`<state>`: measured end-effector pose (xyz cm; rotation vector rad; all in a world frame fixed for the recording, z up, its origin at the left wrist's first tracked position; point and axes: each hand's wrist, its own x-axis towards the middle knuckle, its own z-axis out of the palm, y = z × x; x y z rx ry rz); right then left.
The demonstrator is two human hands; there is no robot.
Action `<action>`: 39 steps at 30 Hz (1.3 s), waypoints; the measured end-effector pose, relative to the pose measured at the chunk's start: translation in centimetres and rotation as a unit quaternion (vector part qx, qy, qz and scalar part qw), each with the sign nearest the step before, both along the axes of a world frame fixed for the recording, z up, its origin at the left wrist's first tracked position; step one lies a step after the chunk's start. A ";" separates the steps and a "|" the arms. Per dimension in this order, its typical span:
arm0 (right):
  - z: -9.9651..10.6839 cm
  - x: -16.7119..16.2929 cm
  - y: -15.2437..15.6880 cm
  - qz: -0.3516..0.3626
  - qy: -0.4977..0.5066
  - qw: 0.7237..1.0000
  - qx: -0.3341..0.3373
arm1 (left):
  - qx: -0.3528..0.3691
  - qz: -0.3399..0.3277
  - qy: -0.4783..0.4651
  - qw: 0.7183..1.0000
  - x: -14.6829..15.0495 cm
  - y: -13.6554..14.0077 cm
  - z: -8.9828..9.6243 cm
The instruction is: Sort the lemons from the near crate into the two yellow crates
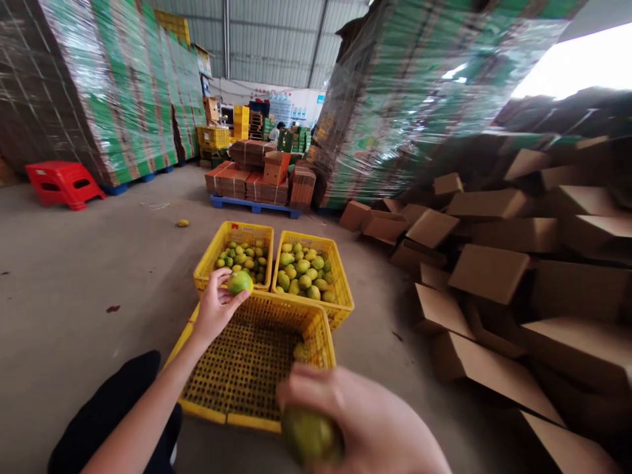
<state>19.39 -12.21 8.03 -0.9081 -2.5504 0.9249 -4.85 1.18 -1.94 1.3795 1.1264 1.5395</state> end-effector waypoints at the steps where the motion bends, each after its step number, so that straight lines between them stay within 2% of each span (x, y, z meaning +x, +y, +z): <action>1: -0.8 -0.2 2.2 -0.027 0.039 0.999 -0.006 | -0.009 -0.004 -0.006 1.000 0.1 0.0 0.1; 3: -3.5 -0.5 6.2 -0.147 0.133 0.980 0.001 | -0.026 -0.010 -0.010 1.000 0.4 -0.2 0.2; 5: -6.8 -0.7 8.8 -0.326 0.199 0.923 0.038 | -0.039 -0.018 -0.006 0.999 0.8 -0.4 0.2; 6: -8.4 -0.9 9.6 -0.394 0.212 0.893 0.045 | -0.044 -0.024 0.000 0.999 1.0 -0.5 0.1; 8: -11.0 -1.2 10.4 -0.464 0.239 0.852 0.033 | -0.041 -0.038 0.027 0.998 1.4 -0.7 -0.1; 11: -12.5 -1.9 10.3 -0.476 0.276 0.833 0.051 | 0.018 -0.036 0.119 0.992 1.9 -0.9 -0.6; 15: -12.2 -3.2 10.0 -0.427 0.321 0.836 0.123 | 0.138 -0.025 0.224 0.964 2.0 -1.1 -0.7; 20: -12.2 -3.9 9.6 -0.394 0.338 0.838 0.166 | 0.214 -0.027 0.267 0.939 1.9 -1.4 -0.6; 24: -12.1 -3.7 9.4 -0.380 0.338 0.843 0.178 | 0.218 -0.010 0.263 0.940 1.8 -1.3 -0.9; 27: -11.6 -3.6 9.1 -0.379 0.350 0.846 0.135 | 0.180 -0.037 0.236 0.954 1.5 -1.1 -1.1; 30: -11.1 -3.7 8.8 -0.369 0.404 0.837 -0.008 | 0.082 -0.114 0.135 0.981 1.1 -0.8 -0.9; 32: -10.8 -3.7 8.6 -0.360 0.446 0.811 -0.117 | -0.002 -0.166 0.019 0.986 1.0 -0.5 -0.8; 35: -10.7 -4.0 8.6 -0.343 0.500 0.763 -0.225 | -0.132 -0.203 -0.123 0.962 1.1 -0.2 -0.5; 39: -10.7 -4.5 8.8 -0.328 0.518 0.726 -0.312 | -0.305 -0.224 -0.203 0.903 1.3 -0.1 -0.2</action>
